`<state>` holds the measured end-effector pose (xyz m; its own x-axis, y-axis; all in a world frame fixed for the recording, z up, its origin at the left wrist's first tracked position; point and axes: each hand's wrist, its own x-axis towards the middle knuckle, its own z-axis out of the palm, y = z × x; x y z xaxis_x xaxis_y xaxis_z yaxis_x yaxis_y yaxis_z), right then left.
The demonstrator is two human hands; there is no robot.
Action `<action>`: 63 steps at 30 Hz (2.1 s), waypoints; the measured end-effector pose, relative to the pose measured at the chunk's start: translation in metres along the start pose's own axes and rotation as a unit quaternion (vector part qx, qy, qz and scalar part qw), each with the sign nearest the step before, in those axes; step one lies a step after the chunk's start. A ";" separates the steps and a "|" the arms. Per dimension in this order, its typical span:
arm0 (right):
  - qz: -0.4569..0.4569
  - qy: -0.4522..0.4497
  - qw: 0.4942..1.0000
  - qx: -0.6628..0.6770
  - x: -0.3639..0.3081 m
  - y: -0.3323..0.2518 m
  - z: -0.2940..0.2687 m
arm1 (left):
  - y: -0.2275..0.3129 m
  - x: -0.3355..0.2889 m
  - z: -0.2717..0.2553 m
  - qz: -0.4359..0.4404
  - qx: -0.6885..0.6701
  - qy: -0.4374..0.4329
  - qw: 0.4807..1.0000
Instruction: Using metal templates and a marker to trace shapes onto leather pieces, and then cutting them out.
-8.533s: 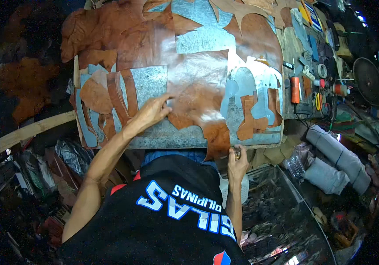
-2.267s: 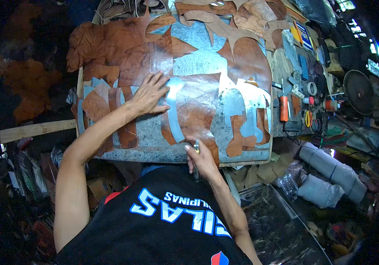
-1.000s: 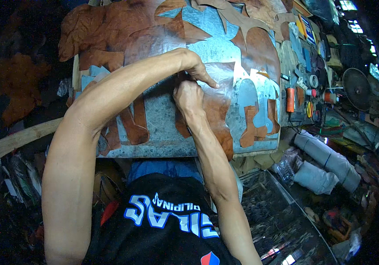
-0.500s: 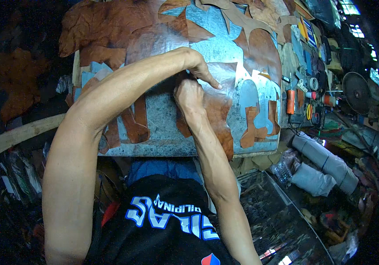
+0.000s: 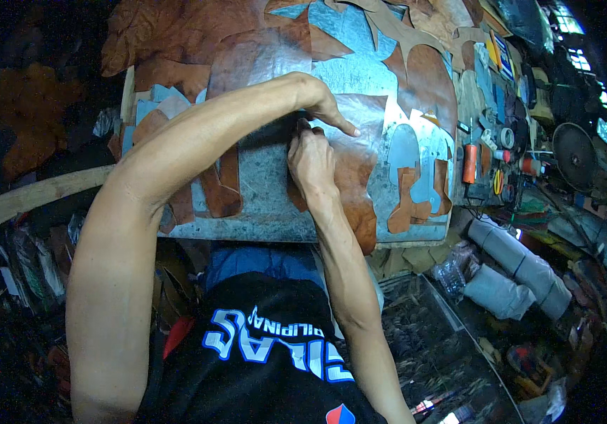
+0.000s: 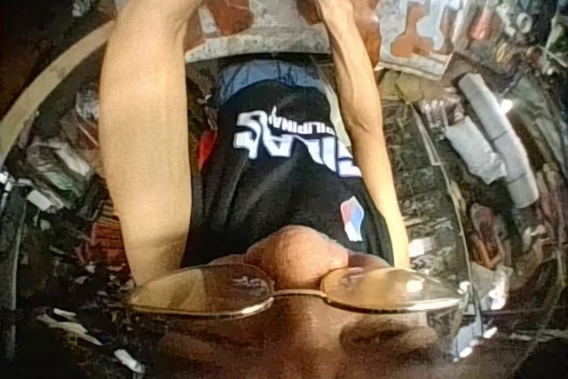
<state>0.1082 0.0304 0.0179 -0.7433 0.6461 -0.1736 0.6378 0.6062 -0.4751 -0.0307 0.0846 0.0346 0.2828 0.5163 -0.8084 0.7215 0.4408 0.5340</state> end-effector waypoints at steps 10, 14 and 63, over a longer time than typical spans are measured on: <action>-0.048 0.005 0.998 0.044 -0.053 0.016 -0.005 | -0.017 -0.004 0.015 0.003 0.101 0.123 0.987; -0.043 -0.001 0.998 0.038 -0.073 0.021 -0.007 | -0.035 -0.003 0.068 0.093 0.217 0.324 0.916; -0.428 -0.172 0.887 -0.009 0.152 0.069 -0.065 | -0.011 -0.028 0.108 -0.085 0.110 0.371 0.918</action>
<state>0.0523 0.2012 0.0148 -0.9724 -0.2331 -0.0110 -0.1894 0.8159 -0.5463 0.0212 -0.0143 0.0247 -0.2944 0.8482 -0.4404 0.8488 0.4438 0.2873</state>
